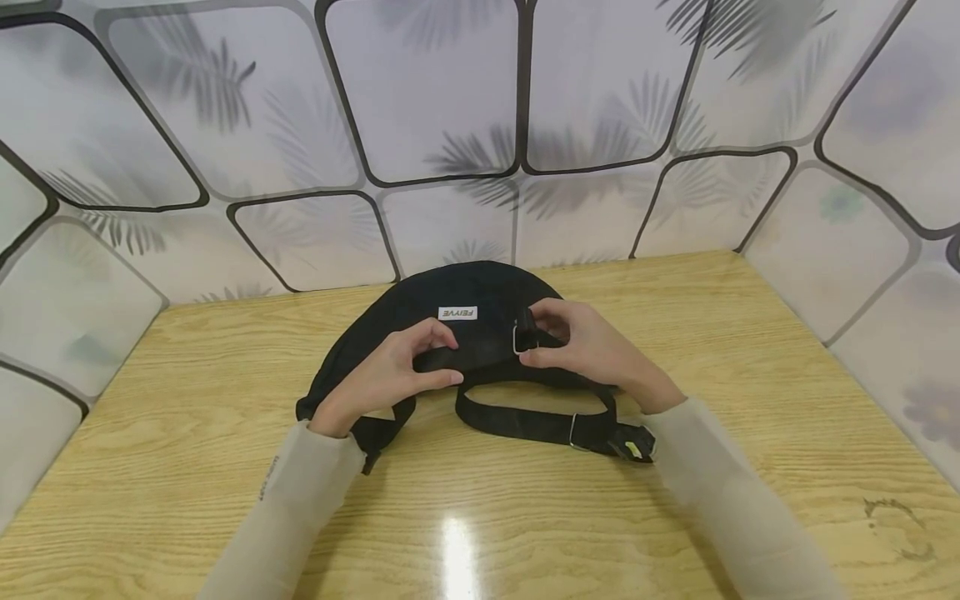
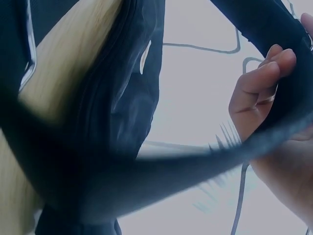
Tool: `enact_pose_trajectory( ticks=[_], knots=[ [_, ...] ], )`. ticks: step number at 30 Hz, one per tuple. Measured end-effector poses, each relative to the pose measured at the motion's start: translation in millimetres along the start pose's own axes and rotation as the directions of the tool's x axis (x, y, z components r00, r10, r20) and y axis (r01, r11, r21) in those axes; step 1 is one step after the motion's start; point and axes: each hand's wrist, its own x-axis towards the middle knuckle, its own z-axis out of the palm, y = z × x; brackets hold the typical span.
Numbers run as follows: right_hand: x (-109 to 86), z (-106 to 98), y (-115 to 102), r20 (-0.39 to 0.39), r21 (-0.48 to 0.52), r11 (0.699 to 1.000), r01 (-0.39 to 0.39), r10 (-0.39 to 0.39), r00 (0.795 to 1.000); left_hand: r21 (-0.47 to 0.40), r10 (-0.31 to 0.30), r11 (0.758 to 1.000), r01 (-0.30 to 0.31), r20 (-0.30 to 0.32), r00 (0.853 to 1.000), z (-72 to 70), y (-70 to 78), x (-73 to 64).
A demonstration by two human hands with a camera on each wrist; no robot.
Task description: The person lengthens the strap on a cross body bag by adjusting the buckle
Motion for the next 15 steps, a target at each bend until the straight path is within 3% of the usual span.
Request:
enact_pose_trajectory(
  ticks=[15],
  knots=[
    [-12.1, -14, -4, -0.025, -0.029, 1.0, -0.004, 0.004, 1.0, 0.019, 0.003, 1.0, -0.003, -0.005, 1.0, -3.4, -1.6, -3.4]
  ],
)
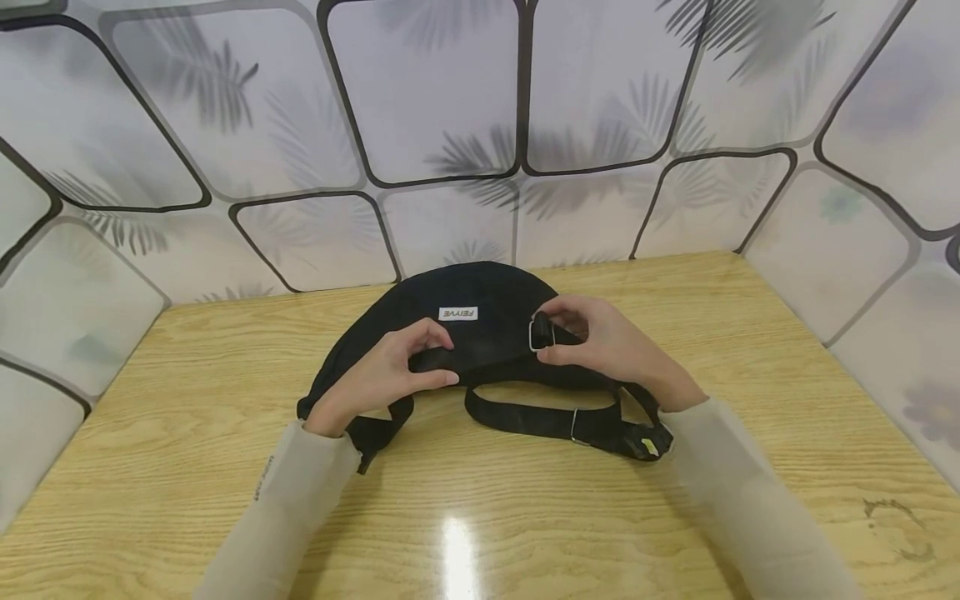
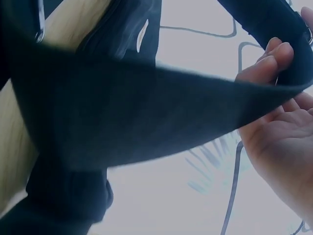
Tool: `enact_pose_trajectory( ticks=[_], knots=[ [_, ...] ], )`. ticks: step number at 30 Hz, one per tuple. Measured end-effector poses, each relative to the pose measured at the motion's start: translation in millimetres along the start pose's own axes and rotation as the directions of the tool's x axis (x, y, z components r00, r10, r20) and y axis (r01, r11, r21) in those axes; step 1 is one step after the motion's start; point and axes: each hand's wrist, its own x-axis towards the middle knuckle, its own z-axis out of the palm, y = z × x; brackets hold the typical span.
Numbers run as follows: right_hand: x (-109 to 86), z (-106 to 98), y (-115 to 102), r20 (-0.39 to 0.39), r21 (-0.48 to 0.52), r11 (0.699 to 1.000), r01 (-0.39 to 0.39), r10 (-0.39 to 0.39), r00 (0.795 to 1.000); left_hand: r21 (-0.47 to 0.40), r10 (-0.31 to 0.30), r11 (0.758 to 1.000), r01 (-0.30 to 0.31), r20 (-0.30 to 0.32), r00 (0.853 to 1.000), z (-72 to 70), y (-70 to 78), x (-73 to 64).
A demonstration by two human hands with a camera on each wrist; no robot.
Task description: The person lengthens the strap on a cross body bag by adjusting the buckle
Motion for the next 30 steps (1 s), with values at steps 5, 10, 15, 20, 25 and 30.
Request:
enact_pose_trajectory(
  ticks=[5, 10, 15, 20, 25, 30],
  knots=[
    [-6.0, -7, 4, -0.02, 0.0, 1.0, 0.026, -0.026, 0.999, 0.009, 0.003, 1.0, -0.003, -0.005, 1.0, -1.6, -2.8, -2.1],
    [-10.8, -10, 9, -0.021, -0.024, 0.998, 0.056, -0.056, 0.998, 0.012, -0.003, 1.0, 0.003, -0.002, 1.0, -2.5, -3.8, -3.2],
    [-15.2, -10, 13, 0.006, -0.047, 0.996, 0.077, -0.077, 0.997, 0.024, 0.014, 1.0, -0.015, 0.027, 1.0, -1.1, -2.9, -2.4],
    [-23.5, -11, 18, 0.085, -0.137, 0.989, 0.056, -0.045, 0.995, 0.072, 0.034, 0.997, -0.04, 0.077, 0.996, 2.2, -0.9, -0.6],
    [-30.7, -9, 21, 0.157, -0.193, 0.979, 0.062, -0.031, 0.987, 0.117, 0.011, 0.993, -0.028, 0.143, 0.99, 7.2, 1.1, 3.1],
    [-34.3, -4, 26, 0.159, -0.251, 0.966, 0.06, -0.02, 0.987, 0.146, -0.035, 0.989, 0.005, 0.208, 0.978, 13.1, 0.1, 5.1]
  ],
)
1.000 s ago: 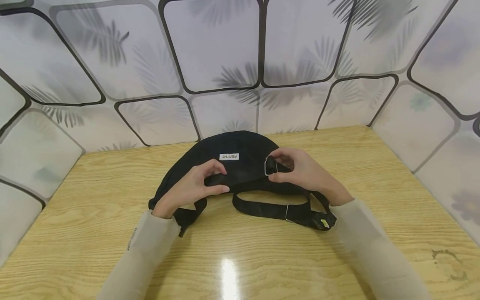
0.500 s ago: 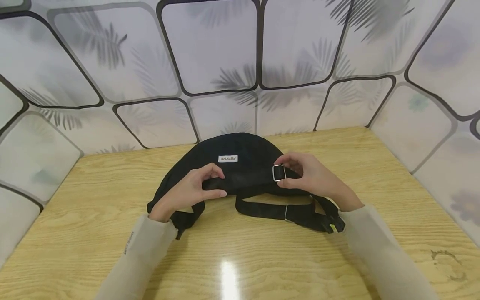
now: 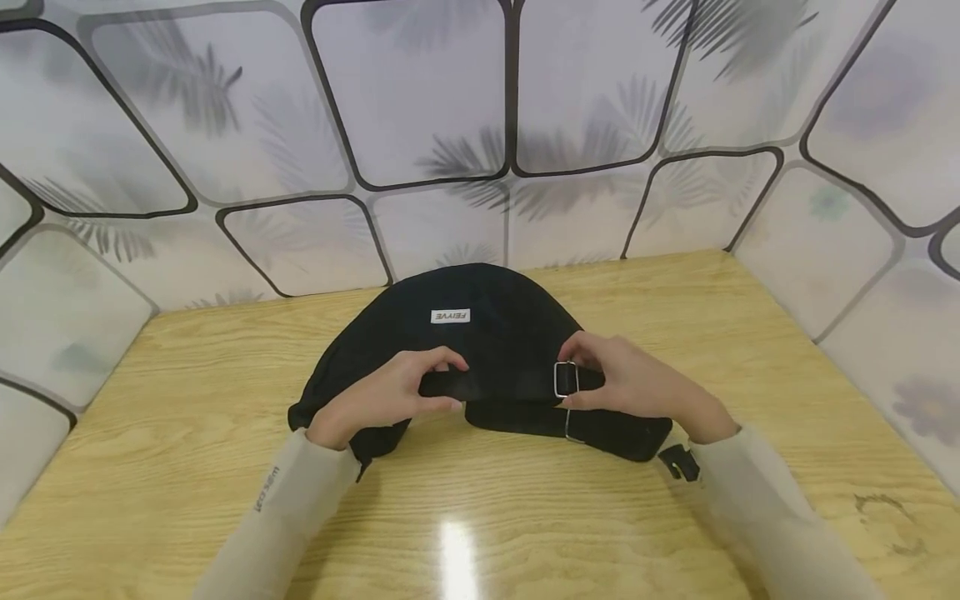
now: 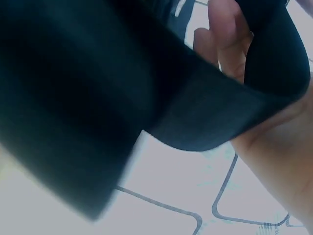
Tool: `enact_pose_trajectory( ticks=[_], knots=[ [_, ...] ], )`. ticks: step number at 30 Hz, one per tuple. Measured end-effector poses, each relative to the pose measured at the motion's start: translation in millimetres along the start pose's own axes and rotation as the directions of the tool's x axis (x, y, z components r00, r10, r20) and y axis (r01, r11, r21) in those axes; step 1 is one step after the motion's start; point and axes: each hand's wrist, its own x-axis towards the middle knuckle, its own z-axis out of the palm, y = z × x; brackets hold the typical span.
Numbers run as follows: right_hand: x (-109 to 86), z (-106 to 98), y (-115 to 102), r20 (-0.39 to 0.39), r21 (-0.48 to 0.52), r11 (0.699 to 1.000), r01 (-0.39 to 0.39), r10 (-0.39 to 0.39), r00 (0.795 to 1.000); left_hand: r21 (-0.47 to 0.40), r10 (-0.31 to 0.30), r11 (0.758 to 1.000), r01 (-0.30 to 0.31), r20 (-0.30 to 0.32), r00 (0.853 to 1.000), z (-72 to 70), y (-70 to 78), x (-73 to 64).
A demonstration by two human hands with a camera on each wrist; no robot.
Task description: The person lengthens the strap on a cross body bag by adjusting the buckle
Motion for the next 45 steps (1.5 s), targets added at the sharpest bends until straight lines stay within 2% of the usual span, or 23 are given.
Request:
enact_pose_trajectory(
  ticks=[7, 12, 17, 22, 28, 33, 36, 40, 43, 45],
  knots=[
    [-4.0, 15, 7, 0.033, -0.152, 0.988, -0.043, 0.048, 0.998, 0.07, -0.02, 0.997, 0.015, 0.076, 0.997, 7.2, 0.0, 4.0],
    [-4.9, 23, 8, 0.037, -0.271, 0.962, -0.025, 0.036, 0.999, 0.101, -0.057, 0.994, 0.044, 0.126, 0.99, 11.1, 1.2, 6.9],
    [-8.7, 19, 2, 0.028, -0.297, 0.955, -0.025, 0.035, 0.999, 0.141, -0.08, 0.988, 0.058, 0.157, 0.984, 13.9, 4.0, 11.1],
    [-19.5, 4, 0, -0.071, -0.329, 0.944, -0.014, -0.01, 0.997, 0.178, -0.076, 0.983, 0.048, 0.156, 0.985, 15.0, 9.2, 15.4],
    [-39.6, -11, 2, -0.208, -0.387, 0.922, 0.018, -0.106, 0.972, 0.239, -0.08, 0.97, 0.049, 0.125, 0.989, 15.7, 15.5, 19.1],
    [-53.9, -15, 5, -0.208, -0.379, 0.923, 0.069, -0.157, 0.965, 0.296, -0.071, 0.954, 0.049, 0.064, 0.995, 16.5, 20.4, 21.5],
    [-59.3, -15, 7, -0.194, -0.357, 0.929, 0.093, -0.171, 0.966, 0.312, -0.064, 0.949, 0.043, 0.056, 0.996, 17.0, 23.5, 23.9],
    [-66.2, -12, 9, -0.195, -0.34, 0.939, 0.052, -0.124, 0.973, 0.332, -0.067, 0.942, 0.039, 0.075, 0.995, 19.2, 27.7, 28.1],
    [-72.0, -8, 10, -0.185, -0.335, 0.942, -0.026, -0.038, 0.982, 0.34, -0.079, 0.939, 0.046, 0.083, 0.993, 21.8, 30.3, 31.7],
    [-75.1, -6, 11, -0.151, -0.313, 0.945, -0.09, 0.044, 0.988, 0.335, -0.092, 0.94, 0.059, 0.082, 0.992, 24.2, 31.6, 33.7]
  ],
)
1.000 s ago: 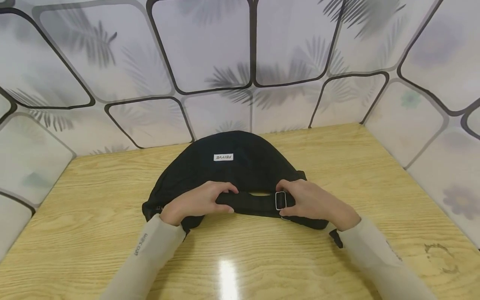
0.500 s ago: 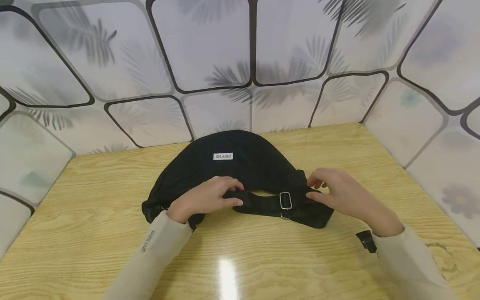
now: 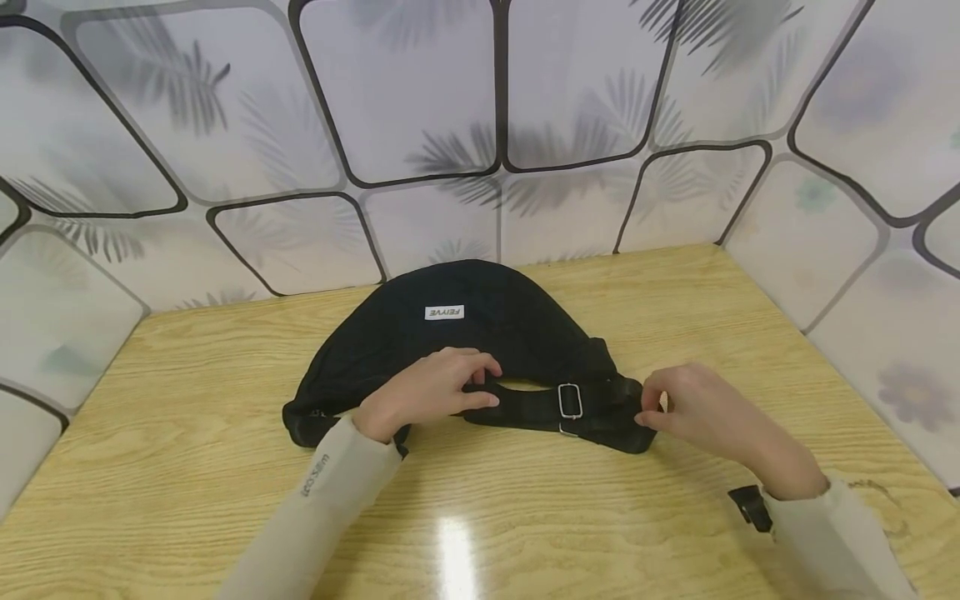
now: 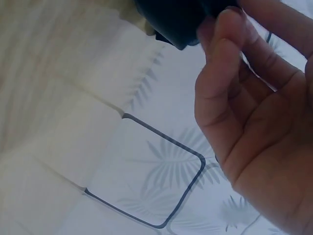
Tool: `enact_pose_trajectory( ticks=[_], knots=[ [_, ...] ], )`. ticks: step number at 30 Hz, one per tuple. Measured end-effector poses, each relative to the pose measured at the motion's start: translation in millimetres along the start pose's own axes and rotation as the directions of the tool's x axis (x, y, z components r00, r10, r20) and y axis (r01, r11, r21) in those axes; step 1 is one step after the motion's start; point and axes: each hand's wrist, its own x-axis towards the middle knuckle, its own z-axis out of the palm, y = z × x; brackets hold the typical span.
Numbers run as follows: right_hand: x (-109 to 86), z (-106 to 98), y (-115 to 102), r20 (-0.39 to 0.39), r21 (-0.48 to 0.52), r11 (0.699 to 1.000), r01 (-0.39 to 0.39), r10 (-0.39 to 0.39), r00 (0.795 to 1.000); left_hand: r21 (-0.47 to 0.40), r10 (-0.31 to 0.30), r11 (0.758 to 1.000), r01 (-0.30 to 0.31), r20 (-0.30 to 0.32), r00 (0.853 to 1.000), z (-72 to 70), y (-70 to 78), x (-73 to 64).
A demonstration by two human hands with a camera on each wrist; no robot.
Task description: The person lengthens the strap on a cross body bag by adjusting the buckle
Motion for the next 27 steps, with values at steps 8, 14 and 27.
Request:
enact_pose_trajectory(
  ticks=[8, 14, 27],
  knots=[
    [-2.1, 15, 5, 0.131, 0.053, 0.994, -0.092, 0.084, 0.988, -0.015, -0.066, 0.998, 0.066, 0.028, 0.997, 9.1, 4.3, 3.4],
    [1.2, 22, 11, 0.087, -0.059, 0.998, -0.026, 0.031, 0.996, -0.048, -0.016, 0.999, 0.017, 0.034, 0.999, 11.1, 1.3, 0.1],
    [1.2, 8, 29, 0.132, -0.094, 0.984, -0.153, 0.165, 0.977, -0.11, 0.027, 0.993, -0.033, -0.051, 0.998, 7.3, -15.9, -27.9]
  ],
)
